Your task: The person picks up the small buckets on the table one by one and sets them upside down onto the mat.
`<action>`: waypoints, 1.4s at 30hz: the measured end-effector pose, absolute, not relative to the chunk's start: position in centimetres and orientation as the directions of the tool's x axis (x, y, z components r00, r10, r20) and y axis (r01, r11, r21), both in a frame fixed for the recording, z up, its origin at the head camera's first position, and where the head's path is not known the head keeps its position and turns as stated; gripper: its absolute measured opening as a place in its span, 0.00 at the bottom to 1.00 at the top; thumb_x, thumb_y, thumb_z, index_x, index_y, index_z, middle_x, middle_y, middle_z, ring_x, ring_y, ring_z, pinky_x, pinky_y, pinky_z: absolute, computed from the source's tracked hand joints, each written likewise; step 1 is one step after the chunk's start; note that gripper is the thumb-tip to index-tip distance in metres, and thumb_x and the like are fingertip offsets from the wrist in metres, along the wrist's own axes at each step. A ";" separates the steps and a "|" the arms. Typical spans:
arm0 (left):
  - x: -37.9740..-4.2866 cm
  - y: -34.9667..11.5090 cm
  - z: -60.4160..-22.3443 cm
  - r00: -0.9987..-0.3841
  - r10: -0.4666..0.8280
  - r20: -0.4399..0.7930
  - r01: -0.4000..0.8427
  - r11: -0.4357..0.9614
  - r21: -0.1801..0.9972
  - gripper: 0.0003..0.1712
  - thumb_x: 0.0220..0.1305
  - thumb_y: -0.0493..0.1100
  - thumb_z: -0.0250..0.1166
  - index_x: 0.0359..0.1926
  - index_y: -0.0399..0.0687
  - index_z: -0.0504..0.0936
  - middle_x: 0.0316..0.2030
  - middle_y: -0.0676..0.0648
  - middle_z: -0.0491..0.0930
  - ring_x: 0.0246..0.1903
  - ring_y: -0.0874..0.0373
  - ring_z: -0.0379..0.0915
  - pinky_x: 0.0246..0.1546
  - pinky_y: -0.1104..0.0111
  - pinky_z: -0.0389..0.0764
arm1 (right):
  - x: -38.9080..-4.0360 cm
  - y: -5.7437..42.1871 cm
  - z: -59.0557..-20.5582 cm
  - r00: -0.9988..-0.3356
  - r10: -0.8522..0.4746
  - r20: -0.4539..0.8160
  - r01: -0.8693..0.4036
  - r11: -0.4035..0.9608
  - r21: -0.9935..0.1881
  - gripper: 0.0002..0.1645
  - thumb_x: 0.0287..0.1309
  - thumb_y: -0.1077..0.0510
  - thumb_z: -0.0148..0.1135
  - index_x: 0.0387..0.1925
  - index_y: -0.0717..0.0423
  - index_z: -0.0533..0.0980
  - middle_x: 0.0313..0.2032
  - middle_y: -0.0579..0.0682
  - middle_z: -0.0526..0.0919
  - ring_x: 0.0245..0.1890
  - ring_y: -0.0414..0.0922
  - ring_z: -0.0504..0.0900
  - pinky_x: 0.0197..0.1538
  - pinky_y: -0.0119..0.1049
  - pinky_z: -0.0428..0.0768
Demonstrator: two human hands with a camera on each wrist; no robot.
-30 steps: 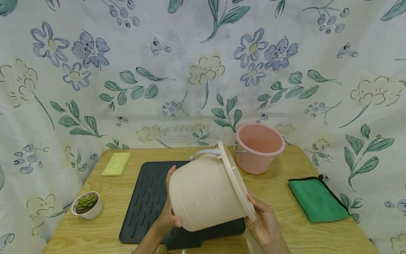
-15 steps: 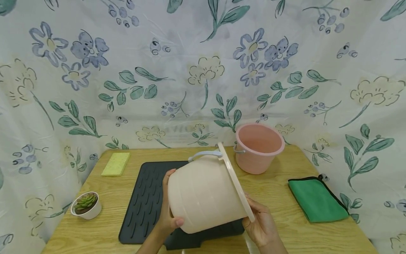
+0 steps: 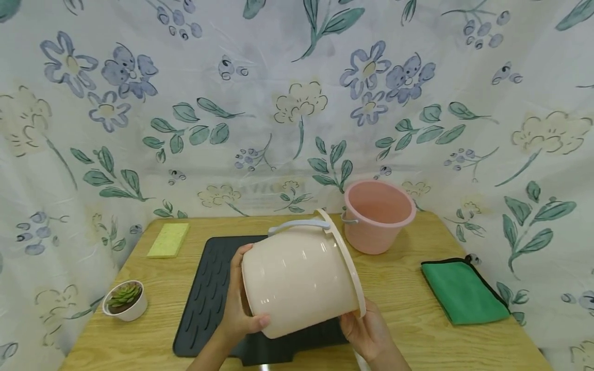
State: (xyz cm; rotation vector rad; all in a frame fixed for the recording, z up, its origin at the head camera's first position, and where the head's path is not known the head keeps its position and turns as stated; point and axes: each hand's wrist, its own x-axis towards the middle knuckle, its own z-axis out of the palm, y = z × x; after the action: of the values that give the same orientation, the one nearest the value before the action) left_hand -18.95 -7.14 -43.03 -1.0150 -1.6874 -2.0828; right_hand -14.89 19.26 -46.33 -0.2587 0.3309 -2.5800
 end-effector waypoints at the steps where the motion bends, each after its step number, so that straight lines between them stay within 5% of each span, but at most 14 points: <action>1: -19.0 -7.3 -42.9 -0.713 0.213 0.668 0.616 -0.266 0.742 0.61 0.51 0.56 0.71 0.74 0.37 0.45 0.63 0.38 0.62 0.55 0.48 0.69 0.41 0.55 0.84 | -14.9 19.3 -46.4 -0.850 -0.520 0.085 0.472 -0.822 -0.319 0.24 0.80 0.53 0.35 0.43 0.56 0.79 0.42 0.52 0.85 0.44 0.43 0.87 0.49 0.30 0.82; 7: -19.4 -8.9 -42.5 -0.737 0.174 0.654 0.658 -0.042 0.752 0.65 0.41 0.53 0.77 0.75 0.39 0.50 0.65 0.40 0.61 0.52 0.53 0.70 0.38 0.59 0.84 | -15.6 20.1 -46.3 -0.873 -0.472 -0.122 0.436 -0.644 -0.629 0.24 0.79 0.44 0.32 0.42 0.44 0.76 0.41 0.44 0.82 0.42 0.39 0.82 0.48 0.35 0.84; 11: -19.5 -10.0 -42.0 -0.781 0.141 0.609 0.625 0.153 0.766 0.68 0.31 0.51 0.81 0.75 0.45 0.54 0.70 0.45 0.54 0.55 0.55 0.64 0.42 0.52 0.79 | -16.1 21.1 -45.9 -0.894 -0.393 -0.214 0.409 -0.525 -0.746 0.20 0.77 0.41 0.37 0.46 0.40 0.76 0.41 0.44 0.78 0.38 0.38 0.79 0.45 0.35 0.84; 18: -19.7 -12.0 -40.1 -0.783 0.140 0.606 0.608 0.379 0.698 0.72 0.21 0.46 0.85 0.74 0.49 0.58 0.68 0.41 0.53 0.61 0.51 0.55 0.45 0.37 0.71 | -16.7 22.5 -45.3 -0.921 -0.298 -0.252 0.362 -0.411 -0.836 0.19 0.76 0.41 0.41 0.56 0.41 0.73 0.40 0.44 0.77 0.36 0.37 0.80 0.43 0.36 0.85; 30: -19.5 -15.4 -38.0 -0.808 0.106 0.579 0.479 0.691 0.541 0.70 0.21 0.55 0.87 0.72 0.61 0.62 0.70 0.36 0.51 0.56 0.34 0.65 0.37 0.34 0.76 | -18.2 24.7 -45.6 -0.962 0.007 -0.273 0.266 -0.215 -0.940 0.29 0.73 0.43 0.48 0.66 0.55 0.65 0.40 0.47 0.74 0.39 0.42 0.78 0.44 0.44 0.85; 42: -18.4 -17.8 -36.9 -0.804 0.142 0.578 0.438 0.799 0.412 0.70 0.17 0.61 0.86 0.71 0.62 0.65 0.69 0.34 0.53 0.60 0.34 0.60 0.37 0.34 0.74 | -19.6 27.2 -45.3 -0.986 0.084 -0.145 0.141 -0.052 -0.989 0.36 0.71 0.51 0.56 0.74 0.56 0.57 0.47 0.50 0.71 0.44 0.41 0.80 0.45 0.39 0.85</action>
State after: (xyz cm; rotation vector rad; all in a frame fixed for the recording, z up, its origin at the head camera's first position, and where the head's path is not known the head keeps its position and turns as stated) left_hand -18.40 -17.85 -36.94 -0.4296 -2.4505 -0.7383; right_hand -19.63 27.19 -45.32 0.2534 2.1357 -2.2354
